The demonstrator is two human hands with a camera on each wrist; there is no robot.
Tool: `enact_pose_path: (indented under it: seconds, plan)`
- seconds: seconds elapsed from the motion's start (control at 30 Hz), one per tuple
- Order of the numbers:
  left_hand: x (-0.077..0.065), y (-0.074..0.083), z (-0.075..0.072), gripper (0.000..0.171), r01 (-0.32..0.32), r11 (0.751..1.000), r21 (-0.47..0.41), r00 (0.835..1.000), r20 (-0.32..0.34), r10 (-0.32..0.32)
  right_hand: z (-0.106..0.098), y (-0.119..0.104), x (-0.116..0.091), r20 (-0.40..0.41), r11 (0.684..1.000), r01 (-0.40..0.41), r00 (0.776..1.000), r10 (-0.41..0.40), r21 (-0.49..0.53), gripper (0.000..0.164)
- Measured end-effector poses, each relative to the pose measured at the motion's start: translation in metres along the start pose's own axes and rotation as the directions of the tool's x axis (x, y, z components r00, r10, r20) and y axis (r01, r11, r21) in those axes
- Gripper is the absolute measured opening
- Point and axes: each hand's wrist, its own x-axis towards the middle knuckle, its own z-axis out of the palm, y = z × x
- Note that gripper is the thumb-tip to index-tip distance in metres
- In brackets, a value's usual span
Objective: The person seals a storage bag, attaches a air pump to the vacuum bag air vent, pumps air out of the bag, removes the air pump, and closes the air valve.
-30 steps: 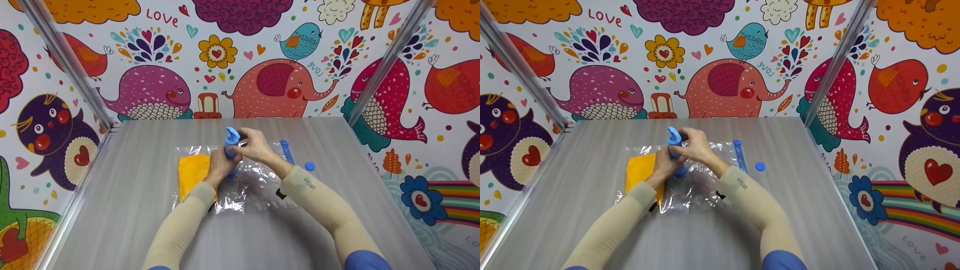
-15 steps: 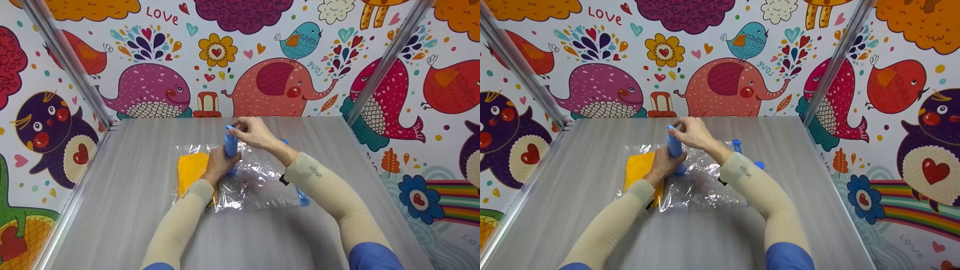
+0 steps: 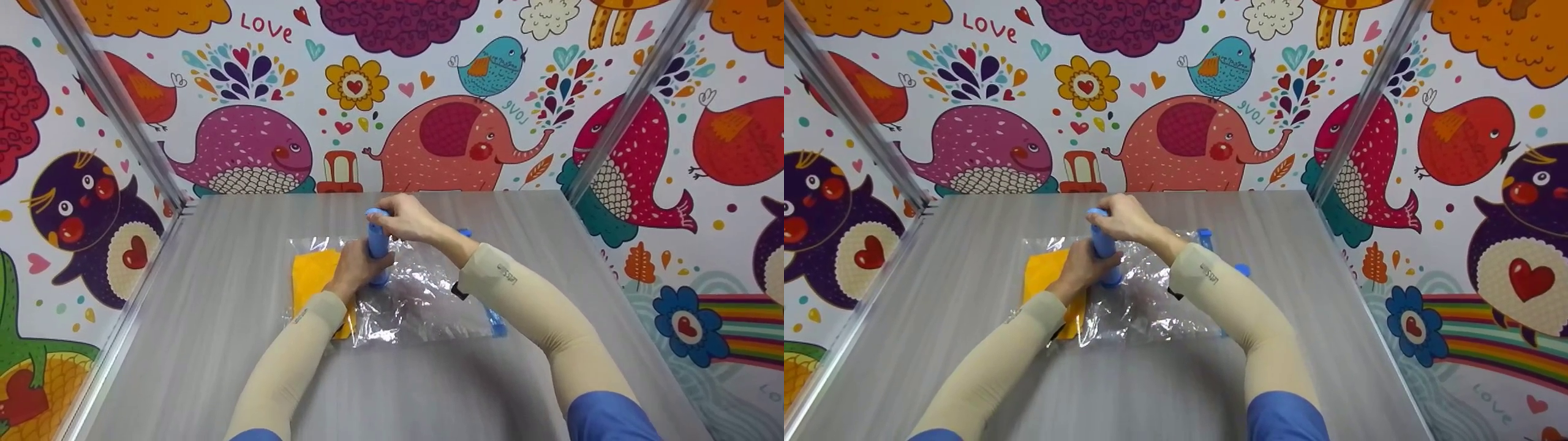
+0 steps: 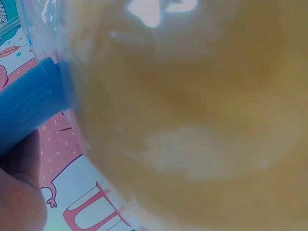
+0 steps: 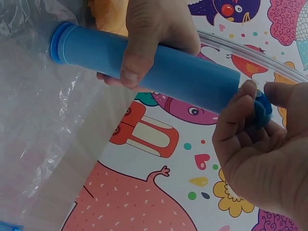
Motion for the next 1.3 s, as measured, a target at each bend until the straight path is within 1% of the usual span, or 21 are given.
enact_pose_path:
  seconds: [0.1,0.17,0.3,0.43,0.57,0.67,0.77,0.83,0.9,1.07,1.17,1.3]
  plan:
    - [0.000,0.000,0.000,0.044,-0.012,1.000,0.019,1.000,0.000,0.012,0.001,0.000,0.002,-0.006,1.000,-0.010,1.000,0.010,-0.026,0.029]
    - [0.000,0.000,0.000,0.043,-0.008,1.000,0.025,1.000,0.004,0.008,0.001,-0.001,0.003,-0.003,0.999,-0.021,1.000,0.021,-0.037,0.031]
    - [0.000,0.001,0.000,0.039,-0.006,1.000,0.023,1.000,0.010,0.006,-0.004,-0.004,0.006,0.039,0.997,-0.064,0.997,0.066,-0.047,0.036]
    - [0.001,0.001,0.001,0.031,-0.027,0.999,0.019,1.000,0.016,0.026,-0.012,-0.010,0.008,0.086,0.992,-0.102,0.990,0.108,-0.071,0.041]
    - [0.001,-0.001,0.001,0.029,-0.057,0.998,0.033,0.998,0.013,0.056,-0.020,-0.022,0.012,0.095,0.985,-0.130,0.985,0.141,-0.115,0.046]
    - [0.001,-0.003,0.002,0.028,-0.080,0.996,0.024,0.997,-0.002,0.080,-0.030,-0.034,0.014,0.071,0.980,-0.139,0.986,0.150,-0.142,0.050]
    - [0.001,-0.003,0.003,0.028,-0.075,0.997,-0.022,0.997,-0.009,0.074,-0.043,-0.047,0.016,0.023,0.982,-0.123,0.992,0.127,-0.144,0.051]
    - [0.001,-0.004,0.004,0.029,-0.050,0.997,-0.052,0.999,-0.003,0.050,-0.052,-0.057,0.016,-0.013,0.986,-0.100,0.995,0.100,-0.135,0.050]
    - [0.001,-0.004,0.005,0.030,-0.019,0.998,-0.063,1.000,0.003,0.019,-0.061,-0.066,0.016,-0.049,0.988,-0.079,0.996,0.073,-0.134,0.050]
    - [0.000,-0.001,0.004,0.034,0.057,0.997,-0.050,0.998,0.024,-0.056,-0.081,-0.089,0.013,-0.121,0.987,-0.036,0.992,0.017,-0.158,0.049]
    - [-0.001,0.000,0.003,0.032,0.077,0.996,-0.053,0.996,0.040,-0.075,-0.091,-0.100,0.011,-0.150,0.988,-0.022,0.989,-0.001,-0.152,0.051]
    - [-0.002,0.001,0.003,0.029,0.081,0.994,-0.077,0.995,0.062,-0.076,-0.101,-0.108,0.007,-0.170,0.989,-0.015,0.985,-0.011,-0.149,0.051]
